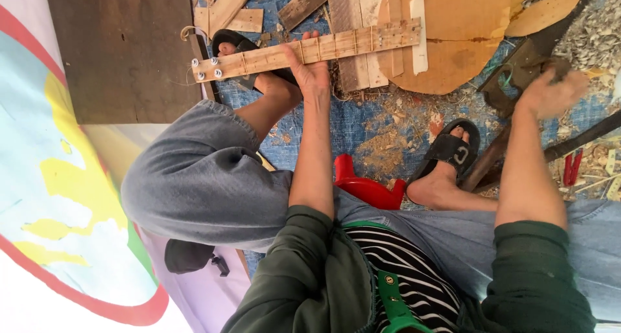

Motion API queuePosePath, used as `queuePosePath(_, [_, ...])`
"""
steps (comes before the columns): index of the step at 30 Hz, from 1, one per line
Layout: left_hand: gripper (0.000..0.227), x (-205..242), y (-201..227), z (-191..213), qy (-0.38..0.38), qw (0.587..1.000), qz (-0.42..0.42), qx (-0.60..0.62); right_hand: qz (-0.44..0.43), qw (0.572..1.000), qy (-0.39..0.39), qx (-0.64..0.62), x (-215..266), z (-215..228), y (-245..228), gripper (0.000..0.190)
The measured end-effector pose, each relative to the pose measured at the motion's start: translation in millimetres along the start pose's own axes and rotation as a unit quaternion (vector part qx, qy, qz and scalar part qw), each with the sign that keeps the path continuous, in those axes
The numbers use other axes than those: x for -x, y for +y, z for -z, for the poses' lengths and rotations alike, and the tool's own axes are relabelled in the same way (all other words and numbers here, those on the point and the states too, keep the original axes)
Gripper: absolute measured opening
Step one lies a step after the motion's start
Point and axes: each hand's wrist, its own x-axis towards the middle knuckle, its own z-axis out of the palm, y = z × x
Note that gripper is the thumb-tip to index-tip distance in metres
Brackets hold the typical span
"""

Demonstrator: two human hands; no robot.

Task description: Assembling a wooden stringed instrument by hammering the neck to the body and inspecting the components.

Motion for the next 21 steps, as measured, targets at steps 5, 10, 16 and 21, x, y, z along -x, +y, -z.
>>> queuePosePath(5, [0.095, -3.3, 3.6, 4.4, 0.121, 0.99, 0.066, 0.026, -0.133, 0.919, -0.321, -0.187, 61.5, 81.5, -163.1, 0.02])
queuePosePath(10, [0.098, -22.5, 12.5, 15.1, 0.109, 0.989, 0.085, 0.053, -0.228, 0.735, -0.513, -0.379, 42.0, 45.9, -147.1, 0.035])
queuePosePath(16, [0.089, -27.3, 30.2, 28.4, 0.064, 0.993, 0.075, 0.064, -0.311, 0.797, -0.384, -0.348, 37.6, -10.1, -142.0, 0.037])
queuePosePath(21, [0.089, -24.6, 30.9, 33.0, 0.1, 0.993, 0.048, 0.046, -0.323, 0.805, -0.314, -0.387, 44.2, -10.7, -175.8, 0.034])
